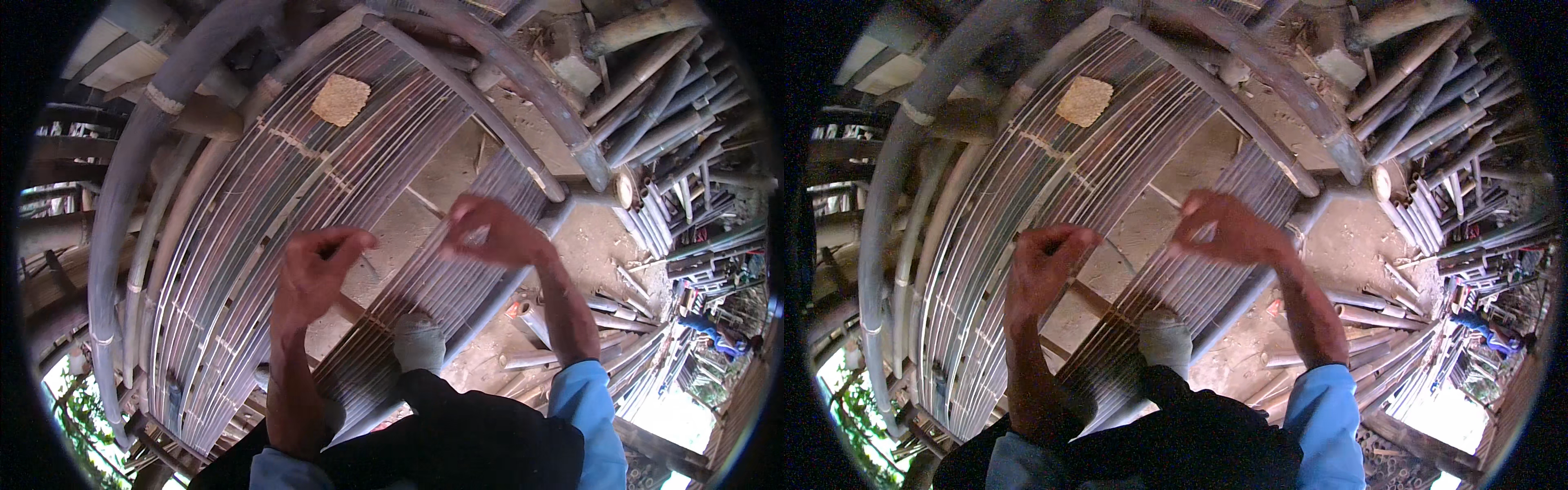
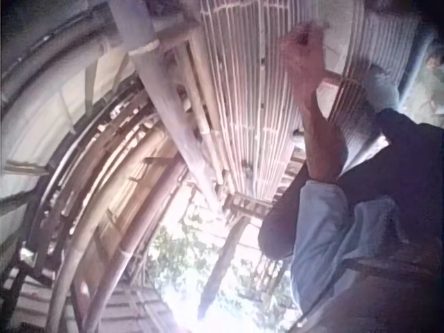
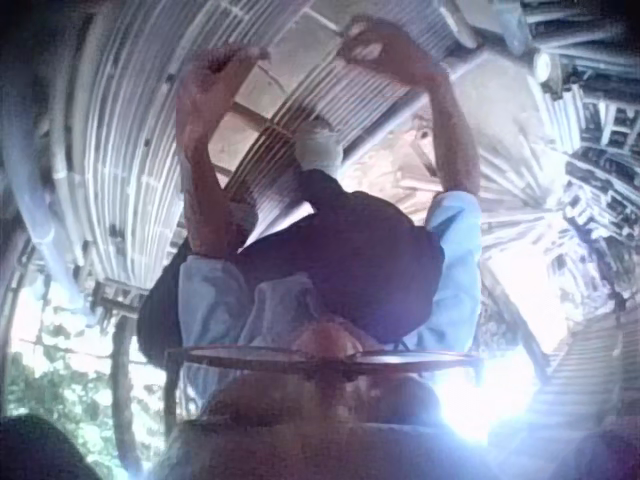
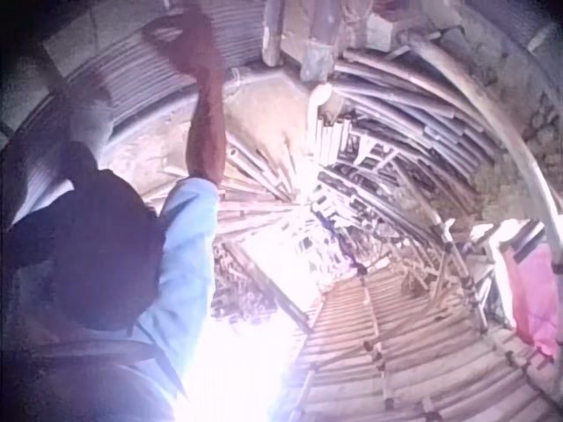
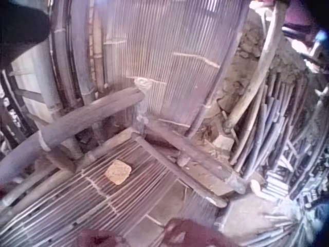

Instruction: The person is weaving and tying thin bamboo strips to secure horizontal bamboo slats onto a frame by hand.

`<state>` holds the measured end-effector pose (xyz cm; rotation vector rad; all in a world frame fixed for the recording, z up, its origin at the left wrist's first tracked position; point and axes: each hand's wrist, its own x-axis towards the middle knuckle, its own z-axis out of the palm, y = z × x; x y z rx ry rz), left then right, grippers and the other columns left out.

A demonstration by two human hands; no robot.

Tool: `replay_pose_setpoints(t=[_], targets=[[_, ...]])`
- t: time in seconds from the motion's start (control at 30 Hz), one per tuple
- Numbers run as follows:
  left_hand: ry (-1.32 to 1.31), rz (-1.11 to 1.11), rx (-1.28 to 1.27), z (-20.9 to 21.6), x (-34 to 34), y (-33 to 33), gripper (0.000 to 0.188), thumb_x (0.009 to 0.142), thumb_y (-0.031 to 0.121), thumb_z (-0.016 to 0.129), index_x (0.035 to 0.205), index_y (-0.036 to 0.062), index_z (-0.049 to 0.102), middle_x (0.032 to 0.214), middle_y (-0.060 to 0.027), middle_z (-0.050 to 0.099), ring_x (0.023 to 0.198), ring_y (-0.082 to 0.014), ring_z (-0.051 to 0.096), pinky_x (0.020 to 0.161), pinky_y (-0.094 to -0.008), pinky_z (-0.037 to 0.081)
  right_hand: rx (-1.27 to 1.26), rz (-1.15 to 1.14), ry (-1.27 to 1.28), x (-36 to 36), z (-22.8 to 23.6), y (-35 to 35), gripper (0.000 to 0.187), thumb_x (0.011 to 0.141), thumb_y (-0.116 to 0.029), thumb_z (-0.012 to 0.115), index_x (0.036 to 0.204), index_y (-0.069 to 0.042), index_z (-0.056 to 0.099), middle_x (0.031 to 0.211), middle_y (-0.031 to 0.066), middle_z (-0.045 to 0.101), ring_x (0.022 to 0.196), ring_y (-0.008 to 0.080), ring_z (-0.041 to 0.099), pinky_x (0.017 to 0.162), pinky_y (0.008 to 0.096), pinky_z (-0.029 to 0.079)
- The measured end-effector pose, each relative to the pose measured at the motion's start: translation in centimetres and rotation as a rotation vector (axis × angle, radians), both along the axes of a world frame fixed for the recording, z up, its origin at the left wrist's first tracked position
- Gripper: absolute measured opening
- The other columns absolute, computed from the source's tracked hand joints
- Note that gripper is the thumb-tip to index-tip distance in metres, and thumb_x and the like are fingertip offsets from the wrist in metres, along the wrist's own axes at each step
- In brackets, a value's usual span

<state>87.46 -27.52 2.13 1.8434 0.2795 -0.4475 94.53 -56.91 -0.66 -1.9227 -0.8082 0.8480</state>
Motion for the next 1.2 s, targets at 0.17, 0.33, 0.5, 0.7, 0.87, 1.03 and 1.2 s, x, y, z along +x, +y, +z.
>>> replay_pose_setpoints(t=[0.17,0.33,0.5,0.7,0.87,1.03,1.2], targets=[[0.11,0.319,0.347,-5.8,-2.1,-0.3,0.022,0.087,0.026,0.074,0.095,0.0053,0.079,0.077,-0.0093,0.073,0.065,-0.0161,0.067,0.061,-0.0338,0.052,-0.44,-0.302,-0.124,4.8,-3.0,-1.3,0.023,0.09,-0.026,0.074,0.108,-0.011,0.076,0.105,0.0082,0.073,0.091,0.0226,0.068,0.079,0.0361,0.054],[-0.246,-0.081,0.6,-14.9,-3.1,-7.3,0.015,0.083,0.024,0.071,0.078,0.0103,0.076,0.079,-0.0136,0.071,0.072,-0.0353,0.07,0.065,-0.0438,0.056,-0.431,-0.143,-0.347,4.9,-9.6,-1.4,0.026,0.087,-0.018,0.069,0.112,-0.011,0.074,0.111,0.0132,0.071,0.102,0.0304,0.068,0.084,0.0394,0.055],[-0.075,0.115,0.28,-22.4,0.6,-12.0,0.02,0.088,0.021,0.065,0.079,0.0061,0.074,0.08,-0.0165,0.071,0.073,-0.033,0.071,0.066,-0.0431,0.055,-0.521,0.054,-0.524,5.1,-12.5,1.9,0.032,0.082,-0.016,0.067,0.114,-0.018,0.074,0.13,0.0162,0.062,0.123,0.0313,0.058,0.098,0.0446,0.049],[0.315,0.369,-0.459,-23.6,2.3,-13.9,0.018,0.091,0.007,0.056,0.084,-0.0003,0.07,0.081,-0.0101,0.07,0.057,-0.019,0.06,0.057,-0.0379,0.048,-0.718,0.089,-0.477,4.2,-13.3,1.8,0.029,0.075,-0.02,0.075,0.104,-0.016,0.077,0.14,0.0211,0.052,0.128,0.0424,0.049,0.101,0.0494,0.045],[0.414,0.402,-0.621,-21.8,2.5,-14.1,0.02,0.094,0.002,0.05,0.098,-0.0006,0.07,0.088,-0.0071,0.07,0.061,-0.0121,0.055,0.058,-0.0292,0.045,-0.536,-0.127,-0.517,2.8,-13.5,-1.4,0.015,0.085,-0.016,0.068,0.097,-0.01,0.075,0.134,0.0165,0.053,0.131,0.0371,0.044,0.108,0.0465,0.039],[0.188,0.292,-0.14,-22.3,1.3,-12.0,0.028,0.095,0.012,0.055,0.115,-0.0009,0.071,0.094,-0.0074,0.072,0.082,-0.0174,0.064,0.078,-0.0318,0.05,-0.002,-0.629,-0.039,-0.7,-10.4,-4.2,0.016,0.09,-0.014,0.066,0.1,-0.002,0.072,0.133,0.0177,0.054,0.13,0.0339,0.048,0.109,0.0445,0.04],[0.242,0.433,-0.312,-22.8,0.5,-12.9,0.032,0.096,0.023,0.058,0.118,0.0035,0.071,0.094,-0.0058,0.071,0.082,-0.0165,0.062,0.078,-0.033,0.049,0.685,-1.21,0.585,-6.9,-8.6,-9.1,0.025,0.093,-0.019,0.062,0.1,0.004,0.069,0.099,0.0131,0.065,0.109,0.0294,0.062,0.108,0.0451,0.04]])
